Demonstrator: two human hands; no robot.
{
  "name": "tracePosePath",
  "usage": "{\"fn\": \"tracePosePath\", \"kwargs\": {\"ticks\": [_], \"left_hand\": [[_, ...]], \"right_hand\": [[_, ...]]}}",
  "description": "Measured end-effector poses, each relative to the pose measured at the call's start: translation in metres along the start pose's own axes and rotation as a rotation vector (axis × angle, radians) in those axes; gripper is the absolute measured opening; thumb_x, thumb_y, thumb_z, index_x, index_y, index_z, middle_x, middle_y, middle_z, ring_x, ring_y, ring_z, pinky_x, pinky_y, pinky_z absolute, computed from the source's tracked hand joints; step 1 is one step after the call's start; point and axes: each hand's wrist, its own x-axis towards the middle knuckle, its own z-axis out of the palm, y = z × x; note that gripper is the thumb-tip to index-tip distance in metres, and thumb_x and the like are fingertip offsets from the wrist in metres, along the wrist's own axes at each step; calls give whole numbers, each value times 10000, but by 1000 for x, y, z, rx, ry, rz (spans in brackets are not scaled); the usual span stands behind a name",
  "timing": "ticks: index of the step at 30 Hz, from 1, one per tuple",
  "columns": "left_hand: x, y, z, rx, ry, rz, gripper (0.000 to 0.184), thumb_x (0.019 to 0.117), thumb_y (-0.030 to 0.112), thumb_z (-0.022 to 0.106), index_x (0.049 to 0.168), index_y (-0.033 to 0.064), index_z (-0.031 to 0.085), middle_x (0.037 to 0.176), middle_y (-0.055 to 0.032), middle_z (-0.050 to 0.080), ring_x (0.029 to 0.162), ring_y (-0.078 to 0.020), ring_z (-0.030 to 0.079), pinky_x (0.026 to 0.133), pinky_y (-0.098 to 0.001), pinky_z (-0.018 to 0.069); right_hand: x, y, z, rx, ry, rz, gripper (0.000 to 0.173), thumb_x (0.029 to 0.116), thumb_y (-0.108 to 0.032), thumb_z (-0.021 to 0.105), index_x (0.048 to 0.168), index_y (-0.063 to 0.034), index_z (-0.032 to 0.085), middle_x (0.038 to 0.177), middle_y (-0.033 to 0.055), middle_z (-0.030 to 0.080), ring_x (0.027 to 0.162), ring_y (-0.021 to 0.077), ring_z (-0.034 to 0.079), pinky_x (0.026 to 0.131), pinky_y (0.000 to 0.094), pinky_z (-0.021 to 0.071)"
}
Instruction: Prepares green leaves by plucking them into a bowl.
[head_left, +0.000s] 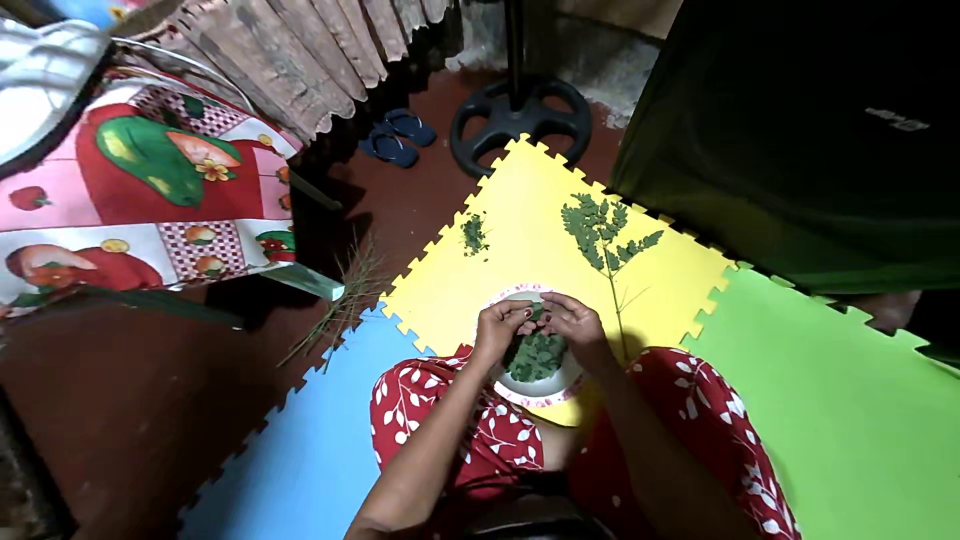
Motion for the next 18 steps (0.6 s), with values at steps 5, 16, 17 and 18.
{"fn": "tracePosePath", "kwargs": {"ticks": [5, 16, 17, 18], "left_hand": [[-8, 5, 6, -82, -1, -82, 150, 1014, -11, 559, 1119, -92, 629, 870, -35, 688, 699, -50, 656, 692, -220, 573], [-9, 13, 17, -302, 142, -149, 75, 1001, -58, 547, 1028, -82, 613, 837, -38, 668, 675, -65, 655, 681, -220, 584], [-9, 12, 17, -318, 148, -158, 72, 1001, -60, 546, 1028, -80, 610, 834, -39, 668, 675, -70, 659, 683, -224, 587], [-9, 12, 17, -306, 140, -156, 68, 996, -65, 550, 1026, -79, 609, 833, -41, 668, 679, -72, 663, 689, -227, 591]], "right_hand": [[-1, 8, 5, -220, 37, -240, 160, 868, 72, 663, 1010, 100, 731, 1025, 173, 700, 923, 103, 666, 843, 213, 552], [-1, -10, 11, 183, 145, 126, 121, 916, 131, 586, 925, 44, 669, 799, 15, 708, 687, 75, 682, 718, 254, 603], [0, -9, 11, 188, 146, 125, 125, 913, 133, 585, 923, 41, 669, 800, 14, 709, 690, 76, 684, 718, 254, 603], [1, -7, 10, 178, 142, 109, 128, 905, 138, 589, 920, 42, 672, 799, 16, 713, 690, 76, 686, 716, 254, 604]]}}
